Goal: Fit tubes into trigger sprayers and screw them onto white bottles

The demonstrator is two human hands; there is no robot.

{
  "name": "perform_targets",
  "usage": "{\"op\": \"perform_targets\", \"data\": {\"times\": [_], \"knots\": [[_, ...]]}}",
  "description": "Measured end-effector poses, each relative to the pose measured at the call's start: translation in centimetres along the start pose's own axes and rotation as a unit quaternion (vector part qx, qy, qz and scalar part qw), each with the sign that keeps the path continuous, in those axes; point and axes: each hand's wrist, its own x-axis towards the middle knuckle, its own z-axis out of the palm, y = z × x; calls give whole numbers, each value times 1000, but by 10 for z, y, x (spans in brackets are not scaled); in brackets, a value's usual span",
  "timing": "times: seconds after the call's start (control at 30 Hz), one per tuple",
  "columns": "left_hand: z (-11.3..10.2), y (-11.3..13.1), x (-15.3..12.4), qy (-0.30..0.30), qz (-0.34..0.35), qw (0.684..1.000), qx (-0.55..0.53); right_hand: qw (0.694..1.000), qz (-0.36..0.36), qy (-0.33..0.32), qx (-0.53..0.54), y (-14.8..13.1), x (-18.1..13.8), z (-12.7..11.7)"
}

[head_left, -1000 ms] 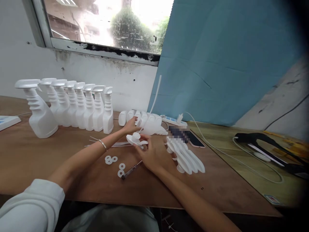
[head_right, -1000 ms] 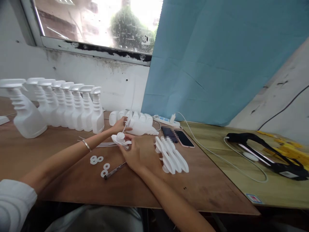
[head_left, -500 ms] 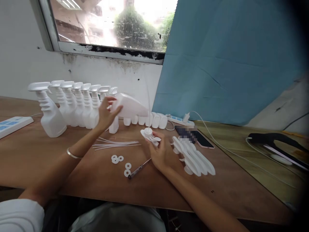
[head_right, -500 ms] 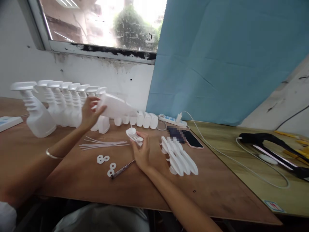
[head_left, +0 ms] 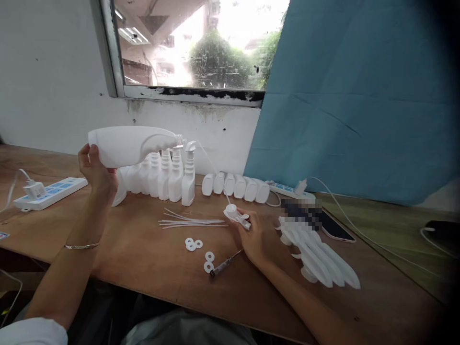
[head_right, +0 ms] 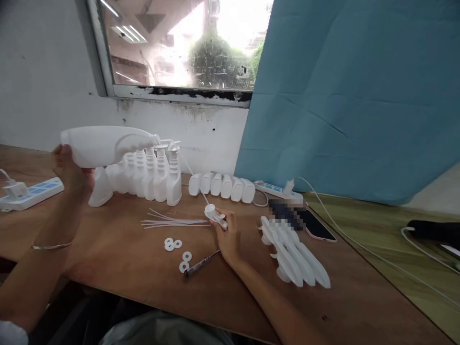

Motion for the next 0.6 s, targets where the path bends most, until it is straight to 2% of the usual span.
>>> {"op": "perform_targets", "data": {"times": [0.1, 0.37, 0.6], "knots": [[-4, -3, -1, 1, -5, 1000, -23, 1000, -14, -6, -12, 2, 1, 0], [3, -7, -12, -10, -14, 999, 34, 999, -17, -39, -17, 8, 0, 1], [0, -11, -11, -16, -24, 1000, 10, 1000, 7, -22, -17, 4, 1, -2]]}}
